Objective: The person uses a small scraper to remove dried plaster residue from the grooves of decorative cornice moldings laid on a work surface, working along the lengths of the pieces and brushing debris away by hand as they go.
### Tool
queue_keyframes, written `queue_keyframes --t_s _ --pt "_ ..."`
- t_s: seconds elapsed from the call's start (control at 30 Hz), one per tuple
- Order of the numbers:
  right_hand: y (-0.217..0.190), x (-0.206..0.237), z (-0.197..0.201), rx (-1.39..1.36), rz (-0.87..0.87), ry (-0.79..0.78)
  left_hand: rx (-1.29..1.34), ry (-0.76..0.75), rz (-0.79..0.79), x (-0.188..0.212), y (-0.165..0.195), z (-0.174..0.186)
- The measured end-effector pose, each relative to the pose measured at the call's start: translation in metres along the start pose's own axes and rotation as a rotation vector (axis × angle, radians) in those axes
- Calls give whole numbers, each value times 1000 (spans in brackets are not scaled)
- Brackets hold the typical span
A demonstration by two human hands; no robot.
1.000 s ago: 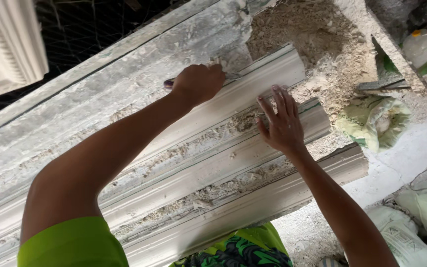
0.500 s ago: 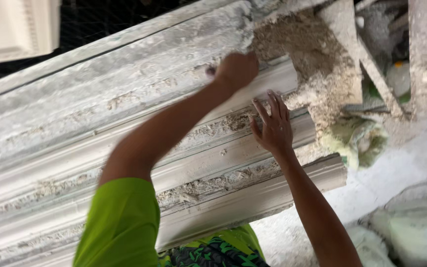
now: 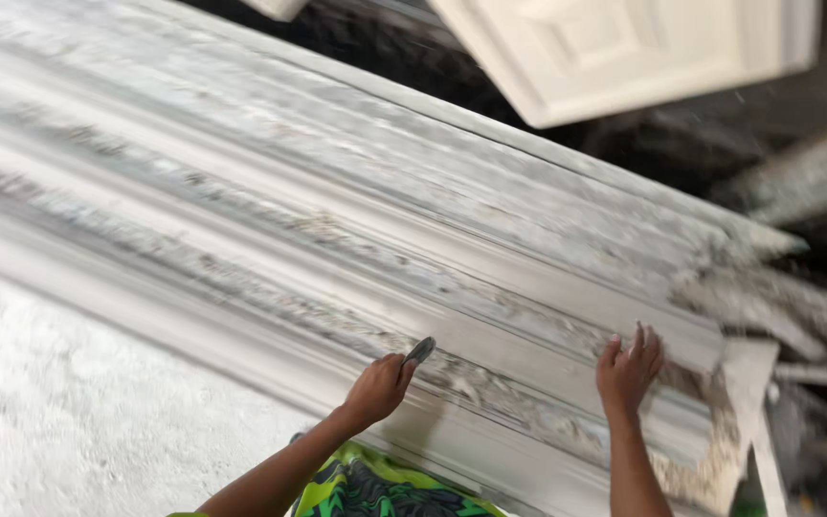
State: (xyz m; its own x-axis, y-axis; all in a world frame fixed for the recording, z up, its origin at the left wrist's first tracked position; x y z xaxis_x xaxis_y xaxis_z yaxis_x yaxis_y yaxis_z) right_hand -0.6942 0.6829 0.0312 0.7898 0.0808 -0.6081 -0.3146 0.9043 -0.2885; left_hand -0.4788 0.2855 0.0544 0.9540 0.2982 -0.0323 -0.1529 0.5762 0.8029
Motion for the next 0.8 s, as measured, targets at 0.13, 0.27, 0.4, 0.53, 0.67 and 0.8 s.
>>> queue_keyframes --t_s 0.13,0.27,0.4,0.53,0.67,0.8 --pt "-147 5 -40 -297 104 19 40 235 86 38 -39 86" --pt "-334 68 -63 -571 210 -113 116 490 83 99 -88 162" --pt "-491 155 -62 -808 129 -249 177 474 144 174 -164 229" --pt "-631 237 -59 -963 147 -516 208 492 369 266 -248 299" --pt "-749 275 -48 -1241 355 -680 314 629 744 347 -320 359" --pt "-828 274 -75 -1124 392 -763 923 894 1004 390 -359 381"
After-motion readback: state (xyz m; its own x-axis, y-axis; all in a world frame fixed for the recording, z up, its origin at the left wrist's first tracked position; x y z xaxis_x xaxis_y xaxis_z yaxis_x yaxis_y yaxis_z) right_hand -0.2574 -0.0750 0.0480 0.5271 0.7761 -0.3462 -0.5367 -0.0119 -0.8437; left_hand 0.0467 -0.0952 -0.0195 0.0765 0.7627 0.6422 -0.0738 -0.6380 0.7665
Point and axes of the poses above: each hand's wrist, its own x-axis away from the middle knuckle, its own z-axis out of the back of the hand, y = z × x, the point moved 7 cm from there along -x, towards the middle knuckle, and after that the axes turned 9 degrees about y, right-handed, at the moved point
